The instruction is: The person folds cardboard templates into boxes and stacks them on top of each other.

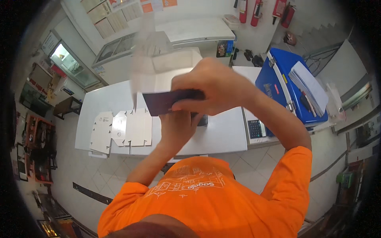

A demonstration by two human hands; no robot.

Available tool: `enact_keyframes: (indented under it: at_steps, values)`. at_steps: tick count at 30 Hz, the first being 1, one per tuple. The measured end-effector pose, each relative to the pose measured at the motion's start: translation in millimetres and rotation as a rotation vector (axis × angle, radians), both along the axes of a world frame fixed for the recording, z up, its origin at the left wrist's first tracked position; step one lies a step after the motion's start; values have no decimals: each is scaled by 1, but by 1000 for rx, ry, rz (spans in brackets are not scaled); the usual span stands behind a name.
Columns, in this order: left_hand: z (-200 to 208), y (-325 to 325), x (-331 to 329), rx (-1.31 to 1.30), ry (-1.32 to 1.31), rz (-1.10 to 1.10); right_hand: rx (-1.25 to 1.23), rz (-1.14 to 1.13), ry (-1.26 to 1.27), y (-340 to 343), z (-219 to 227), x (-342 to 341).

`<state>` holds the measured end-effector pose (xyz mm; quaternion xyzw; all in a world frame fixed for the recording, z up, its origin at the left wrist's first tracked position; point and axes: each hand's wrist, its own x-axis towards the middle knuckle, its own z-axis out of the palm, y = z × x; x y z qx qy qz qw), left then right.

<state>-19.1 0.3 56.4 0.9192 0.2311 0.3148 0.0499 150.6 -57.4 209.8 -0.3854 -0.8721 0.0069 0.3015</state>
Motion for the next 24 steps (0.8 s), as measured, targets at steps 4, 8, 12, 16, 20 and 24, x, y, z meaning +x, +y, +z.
enact_keyframes:
  at_steps: [4,8,12,16,20,24]
  values:
    - [-4,-13,4,79,-35,141,-45,-136,-174,38,-24,9]
    - [-9,-10,9,130,-62,119,-127,-260,-422,62,-34,11]
    - [-9,-10,9,114,-78,115,-166,-245,-542,79,-26,-19]
    - [-11,4,-1,78,-74,102,-143,-154,-623,82,-23,-16]
    - [-10,1,1,70,-114,81,-121,-142,-735,80,-28,-20]
    - [-10,0,10,-18,-96,38,-93,-149,-699,89,-42,-18]
